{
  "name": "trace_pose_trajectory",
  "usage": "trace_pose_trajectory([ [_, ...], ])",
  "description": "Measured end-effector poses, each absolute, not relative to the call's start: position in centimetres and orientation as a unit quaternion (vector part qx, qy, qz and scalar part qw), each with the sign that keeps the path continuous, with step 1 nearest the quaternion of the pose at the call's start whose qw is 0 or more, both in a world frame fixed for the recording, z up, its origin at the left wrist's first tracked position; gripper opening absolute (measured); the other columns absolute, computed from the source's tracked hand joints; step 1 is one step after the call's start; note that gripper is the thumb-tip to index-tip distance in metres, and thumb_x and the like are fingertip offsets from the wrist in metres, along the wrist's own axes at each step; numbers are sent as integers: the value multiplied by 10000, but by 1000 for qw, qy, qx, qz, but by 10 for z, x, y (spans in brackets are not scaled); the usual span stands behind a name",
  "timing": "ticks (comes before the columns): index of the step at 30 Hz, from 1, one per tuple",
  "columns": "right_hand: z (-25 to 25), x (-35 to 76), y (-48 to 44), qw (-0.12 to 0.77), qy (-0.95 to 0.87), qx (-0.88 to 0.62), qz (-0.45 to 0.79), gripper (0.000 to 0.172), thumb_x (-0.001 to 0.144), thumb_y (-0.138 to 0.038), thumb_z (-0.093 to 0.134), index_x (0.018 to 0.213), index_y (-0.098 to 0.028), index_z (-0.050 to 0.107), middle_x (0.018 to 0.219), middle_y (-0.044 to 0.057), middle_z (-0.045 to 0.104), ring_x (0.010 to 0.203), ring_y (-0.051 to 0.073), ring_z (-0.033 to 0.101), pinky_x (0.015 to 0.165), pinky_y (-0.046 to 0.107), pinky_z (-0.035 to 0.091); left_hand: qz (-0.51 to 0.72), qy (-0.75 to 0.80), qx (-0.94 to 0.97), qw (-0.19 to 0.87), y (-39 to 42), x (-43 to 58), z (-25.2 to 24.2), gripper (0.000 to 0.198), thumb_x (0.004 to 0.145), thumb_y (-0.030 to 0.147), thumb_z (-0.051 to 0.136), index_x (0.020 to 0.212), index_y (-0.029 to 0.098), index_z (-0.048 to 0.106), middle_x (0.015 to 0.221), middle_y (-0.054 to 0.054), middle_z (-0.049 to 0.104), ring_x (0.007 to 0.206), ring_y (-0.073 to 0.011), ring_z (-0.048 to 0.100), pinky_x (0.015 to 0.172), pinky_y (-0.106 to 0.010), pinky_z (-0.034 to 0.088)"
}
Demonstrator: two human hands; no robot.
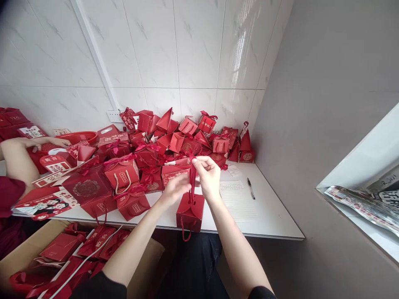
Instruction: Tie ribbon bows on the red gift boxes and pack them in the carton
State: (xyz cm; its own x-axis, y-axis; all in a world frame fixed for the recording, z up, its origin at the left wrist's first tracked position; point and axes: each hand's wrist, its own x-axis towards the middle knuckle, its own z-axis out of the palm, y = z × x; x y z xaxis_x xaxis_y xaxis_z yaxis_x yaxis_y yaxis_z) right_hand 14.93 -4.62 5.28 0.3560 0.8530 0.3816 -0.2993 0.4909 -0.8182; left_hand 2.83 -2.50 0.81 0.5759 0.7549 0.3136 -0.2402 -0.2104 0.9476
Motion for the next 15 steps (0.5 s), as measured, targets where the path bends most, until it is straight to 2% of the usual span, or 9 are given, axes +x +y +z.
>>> trace_pose_trajectory([
  [2,52,152,-47,760,-429,-320,369,166,683,-319,701,748,-200,606,603,-23,668,568,129,619,601,265,498,371,259,719,528,-31,24,-13,257,778,354,615,938,160,668,975,-91,691,968,-233,617,891,-375,454],
  [4,51,154,-48,756,-436,-315,373,162,690,-316,697,756,-200,605,590,-23,661,588,144,636,643,291,509,351,300,751,471,-37,21,-31,249,819,358,555,938,178,679,966,-83,694,945,-227,620,876,-378,460],
  [6,50,154,-48,754,-430,-314,385,175,685,-320,703,760,-202,599,577,-30,648,566,150,636,622,300,514,363,307,774,418,-41,19,-43,232,835,341,530,933,200,687,989,-73,689,961,-222,606,894,-385,449],
  [9,49,150,-50,752,-432,-310,390,182,685,-323,705,761,-207,588,568,-43,626,537,147,625,591,301,514,381,293,804,350,-43,20,-52,199,832,314,535,811,224,712,1036,-62,672,1027,-222,561,935,-392,419],
  [12,50,151,-55,744,-468,-312,361,169,701,-329,697,746,-216,580,607,-34,630,578,141,624,632,303,515,372,294,816,330,-41,20,-54,228,832,313,533,723,227,713,1027,-66,668,1017,-223,553,914,-391,426],
  [15,47,170,-67,735,-499,-333,318,213,704,-388,691,734,-227,555,774,8,668,660,154,631,653,317,516,385,293,800,356,-39,20,-54,207,827,309,535,773,216,712,989,-75,675,981,-218,572,904,-384,430],
])
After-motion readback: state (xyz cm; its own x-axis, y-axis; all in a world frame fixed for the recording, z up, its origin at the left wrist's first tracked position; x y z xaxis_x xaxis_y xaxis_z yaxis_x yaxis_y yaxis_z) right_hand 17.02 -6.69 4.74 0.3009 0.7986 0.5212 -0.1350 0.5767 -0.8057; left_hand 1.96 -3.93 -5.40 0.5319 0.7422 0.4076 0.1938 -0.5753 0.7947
